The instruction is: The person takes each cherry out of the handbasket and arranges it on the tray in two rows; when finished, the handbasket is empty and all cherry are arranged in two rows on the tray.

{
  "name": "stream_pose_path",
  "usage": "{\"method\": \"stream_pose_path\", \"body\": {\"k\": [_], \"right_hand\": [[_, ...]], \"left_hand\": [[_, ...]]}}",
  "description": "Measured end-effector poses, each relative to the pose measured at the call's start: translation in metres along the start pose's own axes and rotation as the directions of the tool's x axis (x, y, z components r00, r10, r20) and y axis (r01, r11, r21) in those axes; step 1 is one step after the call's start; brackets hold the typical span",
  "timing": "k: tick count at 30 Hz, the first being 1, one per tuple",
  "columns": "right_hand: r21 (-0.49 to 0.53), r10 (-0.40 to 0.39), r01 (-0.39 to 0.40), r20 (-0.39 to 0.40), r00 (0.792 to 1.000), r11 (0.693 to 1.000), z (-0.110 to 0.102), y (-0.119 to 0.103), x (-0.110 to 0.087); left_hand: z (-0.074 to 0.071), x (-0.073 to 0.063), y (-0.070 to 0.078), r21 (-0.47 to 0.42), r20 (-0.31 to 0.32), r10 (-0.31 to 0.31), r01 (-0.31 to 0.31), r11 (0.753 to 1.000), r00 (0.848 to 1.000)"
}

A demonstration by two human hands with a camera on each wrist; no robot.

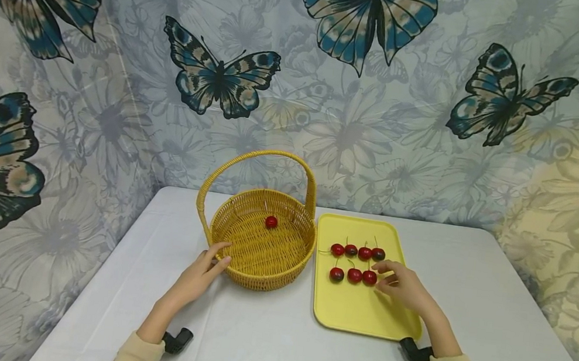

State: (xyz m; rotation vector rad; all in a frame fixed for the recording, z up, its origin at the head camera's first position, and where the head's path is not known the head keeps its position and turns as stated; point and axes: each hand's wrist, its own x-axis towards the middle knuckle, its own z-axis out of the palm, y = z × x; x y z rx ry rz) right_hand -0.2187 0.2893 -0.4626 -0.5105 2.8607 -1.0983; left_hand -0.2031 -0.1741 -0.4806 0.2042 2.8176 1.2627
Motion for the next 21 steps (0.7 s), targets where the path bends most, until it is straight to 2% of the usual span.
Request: {"method": "stream_pose_path", "body": {"k": [11,21], "right_hand": [[-0.047,0.009,-0.01,-0.028,1.0,0.999,-0.007,-0.012,-0.003],[-0.039,-0.071,0.067,-0.103,0.992,0.997,0.005,-0.029,0.001]], "left_hand": [[0.0,0.0,0.0,0.001,-0.001,-0.004,0.004,1.0,1.0],[0.0,0.0,-0.001,0.005,-0.003,-0.002,0.002,1.0,1.0]]}}
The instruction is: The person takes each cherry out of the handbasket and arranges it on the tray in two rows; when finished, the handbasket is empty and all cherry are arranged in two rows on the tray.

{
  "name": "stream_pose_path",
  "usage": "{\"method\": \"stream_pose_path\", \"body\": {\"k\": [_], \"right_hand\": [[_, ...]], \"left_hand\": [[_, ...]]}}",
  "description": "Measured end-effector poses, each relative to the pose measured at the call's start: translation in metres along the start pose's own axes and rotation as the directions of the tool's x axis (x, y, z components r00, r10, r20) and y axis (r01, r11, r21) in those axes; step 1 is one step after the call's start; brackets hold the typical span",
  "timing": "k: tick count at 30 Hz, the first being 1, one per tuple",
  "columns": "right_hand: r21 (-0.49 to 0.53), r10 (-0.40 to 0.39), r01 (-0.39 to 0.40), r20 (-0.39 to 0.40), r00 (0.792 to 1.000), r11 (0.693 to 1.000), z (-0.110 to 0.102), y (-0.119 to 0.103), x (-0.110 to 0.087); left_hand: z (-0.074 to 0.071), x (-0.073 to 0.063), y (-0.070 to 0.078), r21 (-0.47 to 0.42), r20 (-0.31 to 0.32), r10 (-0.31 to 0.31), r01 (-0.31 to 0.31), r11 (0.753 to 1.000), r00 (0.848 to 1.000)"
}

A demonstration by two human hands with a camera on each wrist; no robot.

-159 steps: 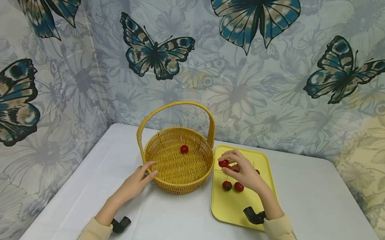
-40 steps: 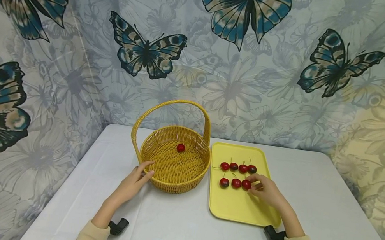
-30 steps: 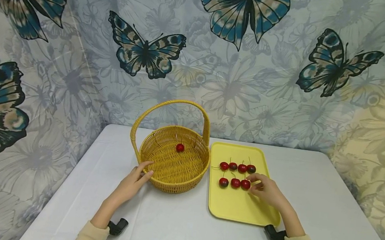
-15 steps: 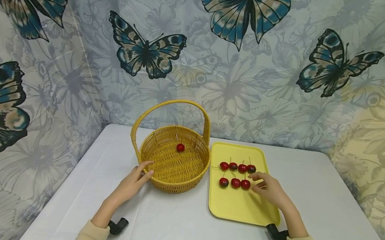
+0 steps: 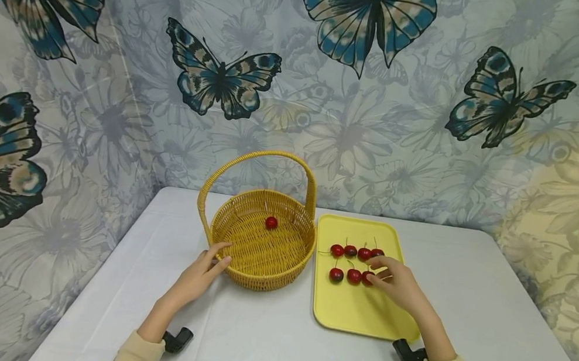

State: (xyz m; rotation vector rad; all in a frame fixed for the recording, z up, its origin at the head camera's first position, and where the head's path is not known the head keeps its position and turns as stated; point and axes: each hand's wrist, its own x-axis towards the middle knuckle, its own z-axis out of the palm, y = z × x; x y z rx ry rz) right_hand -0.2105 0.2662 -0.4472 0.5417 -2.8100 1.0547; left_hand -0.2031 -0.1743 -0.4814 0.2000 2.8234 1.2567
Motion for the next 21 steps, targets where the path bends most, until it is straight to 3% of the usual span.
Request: {"method": "stream_pose_path", "body": {"k": [12,21], "right_hand": [[-0.017,-0.087,0.086,-0.065,0.994,0.996,0.017,-0.017,0.004],[0.039,-0.152,0.154,-0.046,0.987,0.987,0.028,-0.039,0.016]], "left_hand": [[0.002,-0.001,0.0,-0.006,-0.001,-0.004,0.004,1.0,1.0],[0.001,-0.001,0.001,-0.007,-0.007,0.001,-0.001,1.0,1.0]]}}
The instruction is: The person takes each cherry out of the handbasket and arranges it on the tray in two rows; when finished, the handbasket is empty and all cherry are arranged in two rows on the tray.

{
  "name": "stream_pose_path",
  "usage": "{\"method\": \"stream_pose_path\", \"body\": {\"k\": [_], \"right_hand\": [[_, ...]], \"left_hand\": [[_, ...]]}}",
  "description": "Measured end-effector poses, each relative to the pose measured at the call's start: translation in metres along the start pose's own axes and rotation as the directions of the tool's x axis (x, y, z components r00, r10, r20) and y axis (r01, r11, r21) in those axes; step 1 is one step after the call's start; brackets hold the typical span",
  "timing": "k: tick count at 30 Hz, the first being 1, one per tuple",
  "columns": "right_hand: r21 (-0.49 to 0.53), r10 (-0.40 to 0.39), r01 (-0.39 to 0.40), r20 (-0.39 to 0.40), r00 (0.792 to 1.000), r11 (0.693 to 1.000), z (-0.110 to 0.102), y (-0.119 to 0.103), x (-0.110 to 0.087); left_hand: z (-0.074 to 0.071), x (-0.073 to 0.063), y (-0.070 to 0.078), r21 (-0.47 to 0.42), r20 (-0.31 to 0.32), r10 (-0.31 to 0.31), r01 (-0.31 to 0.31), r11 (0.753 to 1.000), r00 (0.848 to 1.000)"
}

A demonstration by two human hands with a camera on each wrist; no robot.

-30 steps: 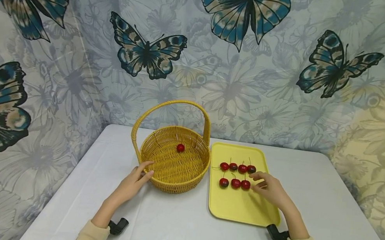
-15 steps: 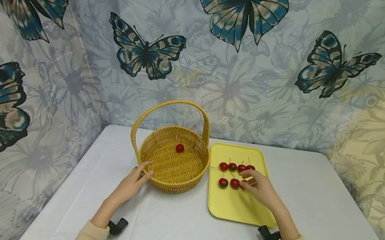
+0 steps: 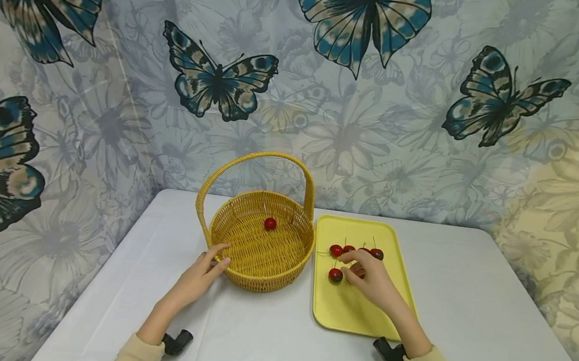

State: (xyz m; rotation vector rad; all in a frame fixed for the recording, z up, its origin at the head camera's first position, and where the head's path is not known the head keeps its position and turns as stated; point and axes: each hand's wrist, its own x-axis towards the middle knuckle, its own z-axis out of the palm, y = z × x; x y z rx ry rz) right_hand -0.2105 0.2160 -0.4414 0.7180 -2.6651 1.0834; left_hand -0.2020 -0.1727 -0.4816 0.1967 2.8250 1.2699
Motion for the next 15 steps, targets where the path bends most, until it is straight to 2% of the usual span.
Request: {"method": "stream_pose_path", "body": {"k": [6,15], "right_hand": [[0.014,-0.047,0.047,0.027,0.999,0.999,0.009,-0.015,0.015],[0.032,-0.12,0.12,0.026,0.992,0.992,0.021,-0.032,0.035]], "left_hand": [[0.0,0.0,0.0,-0.001,0.001,0.0,0.0,1.0,1.0],[-0.001,0.0,0.0,0.001,0.002,0.005,-0.005,1.0,1.0]]}}
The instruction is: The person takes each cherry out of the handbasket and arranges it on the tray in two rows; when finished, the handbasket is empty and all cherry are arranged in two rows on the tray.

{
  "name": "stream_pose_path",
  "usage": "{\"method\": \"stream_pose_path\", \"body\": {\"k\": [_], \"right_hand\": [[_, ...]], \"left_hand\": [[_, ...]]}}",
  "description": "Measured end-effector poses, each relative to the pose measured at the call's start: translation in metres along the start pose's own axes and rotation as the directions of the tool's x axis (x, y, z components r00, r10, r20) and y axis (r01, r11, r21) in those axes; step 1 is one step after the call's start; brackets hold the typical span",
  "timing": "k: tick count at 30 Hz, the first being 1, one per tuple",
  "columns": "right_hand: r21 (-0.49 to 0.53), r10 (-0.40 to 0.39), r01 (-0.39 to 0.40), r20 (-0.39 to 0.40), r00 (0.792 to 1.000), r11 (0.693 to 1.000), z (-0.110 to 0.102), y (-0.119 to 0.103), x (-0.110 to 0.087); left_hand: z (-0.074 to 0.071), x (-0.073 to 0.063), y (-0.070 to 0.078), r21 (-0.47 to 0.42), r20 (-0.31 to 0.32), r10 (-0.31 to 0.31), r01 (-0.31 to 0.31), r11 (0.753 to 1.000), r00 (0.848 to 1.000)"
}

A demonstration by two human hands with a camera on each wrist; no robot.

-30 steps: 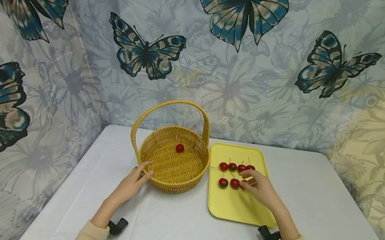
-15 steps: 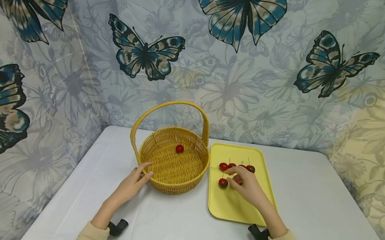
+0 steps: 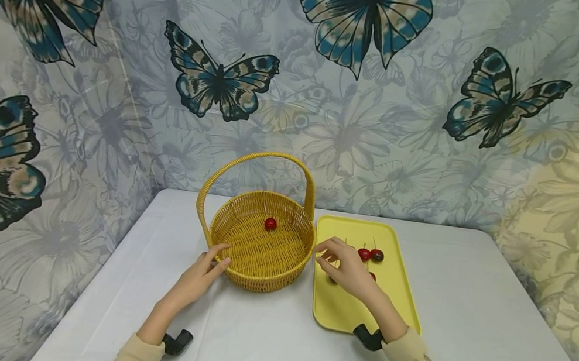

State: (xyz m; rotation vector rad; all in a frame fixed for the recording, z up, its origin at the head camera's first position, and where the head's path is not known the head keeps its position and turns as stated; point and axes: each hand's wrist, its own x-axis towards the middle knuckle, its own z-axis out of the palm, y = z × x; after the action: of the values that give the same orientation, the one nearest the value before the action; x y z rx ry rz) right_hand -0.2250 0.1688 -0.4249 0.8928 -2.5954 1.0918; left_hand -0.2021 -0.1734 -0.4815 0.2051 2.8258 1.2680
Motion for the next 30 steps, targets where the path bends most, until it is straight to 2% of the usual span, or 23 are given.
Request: {"method": "stream_pose_path", "body": {"k": [9,14,22,25,30], "right_hand": [[0.04,-0.014,0.013,0.018,1.0,0.999,0.012,-0.005,0.023],[0.029,-0.038,0.037,0.028,0.999,0.999,0.017,-0.006,0.034],[0.019,-0.008,0.007,0.086,0.996,1.0,0.028,-0.008,0.053],[0.029,-0.013,0.01,0.096,0.995,1.0,0.032,-0.008,0.059],[-0.013,-0.02,0.022,0.115,0.993,1.0,0.04,-0.002,0.07]], "left_hand": [[0.0,0.0,-0.001,-0.001,0.005,-0.005,0.005,1.0,1.0],[0.0,0.0,-0.001,0.002,0.005,-0.006,0.006,1.0,1.0],[-0.001,0.0,-0.001,-0.002,0.002,-0.01,0.01,1.0,1.0],[-0.001,0.0,-0.002,-0.003,0.005,-0.012,0.012,1.0,1.0],[-0.001,0.0,0.0,-0.002,0.009,-0.015,0.015,1.0,1.0]]}}
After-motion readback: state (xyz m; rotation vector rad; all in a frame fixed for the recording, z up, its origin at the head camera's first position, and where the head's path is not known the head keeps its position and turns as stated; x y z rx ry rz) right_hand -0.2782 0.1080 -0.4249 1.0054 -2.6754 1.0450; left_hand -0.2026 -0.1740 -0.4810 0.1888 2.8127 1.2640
